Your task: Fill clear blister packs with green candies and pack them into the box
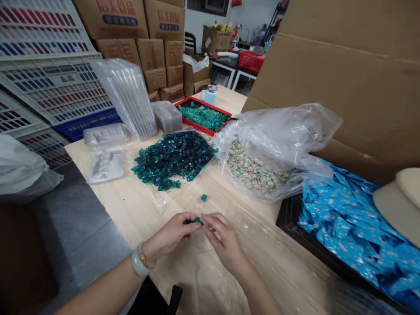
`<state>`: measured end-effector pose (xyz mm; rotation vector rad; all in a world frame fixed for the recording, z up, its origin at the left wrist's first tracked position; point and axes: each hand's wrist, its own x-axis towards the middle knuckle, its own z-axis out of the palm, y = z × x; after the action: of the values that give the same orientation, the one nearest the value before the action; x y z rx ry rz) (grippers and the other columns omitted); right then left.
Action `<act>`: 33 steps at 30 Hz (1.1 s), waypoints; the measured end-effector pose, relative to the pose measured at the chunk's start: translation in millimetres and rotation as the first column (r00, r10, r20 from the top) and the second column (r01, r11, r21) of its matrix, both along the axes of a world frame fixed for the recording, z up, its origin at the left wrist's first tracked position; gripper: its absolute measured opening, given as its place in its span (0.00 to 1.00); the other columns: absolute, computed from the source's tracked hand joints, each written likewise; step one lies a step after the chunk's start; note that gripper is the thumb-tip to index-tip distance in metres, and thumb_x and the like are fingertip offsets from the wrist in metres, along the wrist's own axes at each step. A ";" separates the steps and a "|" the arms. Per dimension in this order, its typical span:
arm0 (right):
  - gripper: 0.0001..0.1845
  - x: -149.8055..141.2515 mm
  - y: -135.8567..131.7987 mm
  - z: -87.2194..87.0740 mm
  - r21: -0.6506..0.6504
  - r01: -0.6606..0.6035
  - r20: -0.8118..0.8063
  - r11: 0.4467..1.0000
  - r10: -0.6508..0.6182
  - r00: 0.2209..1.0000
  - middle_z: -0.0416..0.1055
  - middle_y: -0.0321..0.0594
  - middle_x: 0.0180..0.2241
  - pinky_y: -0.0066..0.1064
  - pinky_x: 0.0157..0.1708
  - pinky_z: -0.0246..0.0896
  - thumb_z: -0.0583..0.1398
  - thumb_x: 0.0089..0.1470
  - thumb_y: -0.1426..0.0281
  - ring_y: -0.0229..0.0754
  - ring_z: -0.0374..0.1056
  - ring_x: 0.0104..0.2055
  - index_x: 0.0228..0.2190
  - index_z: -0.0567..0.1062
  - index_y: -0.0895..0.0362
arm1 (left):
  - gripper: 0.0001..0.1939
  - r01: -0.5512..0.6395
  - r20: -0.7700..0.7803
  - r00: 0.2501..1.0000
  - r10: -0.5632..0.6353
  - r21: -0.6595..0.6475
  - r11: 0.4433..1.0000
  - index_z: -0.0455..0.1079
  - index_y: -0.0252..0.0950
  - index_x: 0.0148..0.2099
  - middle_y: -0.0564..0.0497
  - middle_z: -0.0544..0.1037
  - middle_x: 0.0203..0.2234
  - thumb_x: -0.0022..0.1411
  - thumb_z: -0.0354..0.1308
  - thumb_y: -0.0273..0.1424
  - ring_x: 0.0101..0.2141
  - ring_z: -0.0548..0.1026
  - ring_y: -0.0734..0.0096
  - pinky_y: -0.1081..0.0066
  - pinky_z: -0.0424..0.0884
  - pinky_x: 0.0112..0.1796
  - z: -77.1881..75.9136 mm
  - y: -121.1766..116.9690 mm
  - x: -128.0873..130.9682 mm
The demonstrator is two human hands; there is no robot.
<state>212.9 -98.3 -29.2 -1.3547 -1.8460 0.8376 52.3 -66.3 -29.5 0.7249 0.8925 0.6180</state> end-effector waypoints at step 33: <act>0.14 -20.3 37.1 -33.7 -0.275 0.374 -0.292 0.886 -0.448 0.845 0.70 0.41 0.29 0.34 0.32 0.63 0.57 0.46 0.62 0.39 0.66 0.29 0.32 0.74 0.58 | 0.06 -0.083 -0.360 0.873 0.327 0.552 0.830 0.69 0.34 0.31 0.50 0.72 0.28 0.51 0.52 0.29 0.29 0.68 0.74 0.74 0.64 0.32 -22.5 22.6 20.3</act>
<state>192.6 -61.2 -62.9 -1.5441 -1.1569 0.9809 72.7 -43.6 -52.0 1.3107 1.2578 0.9368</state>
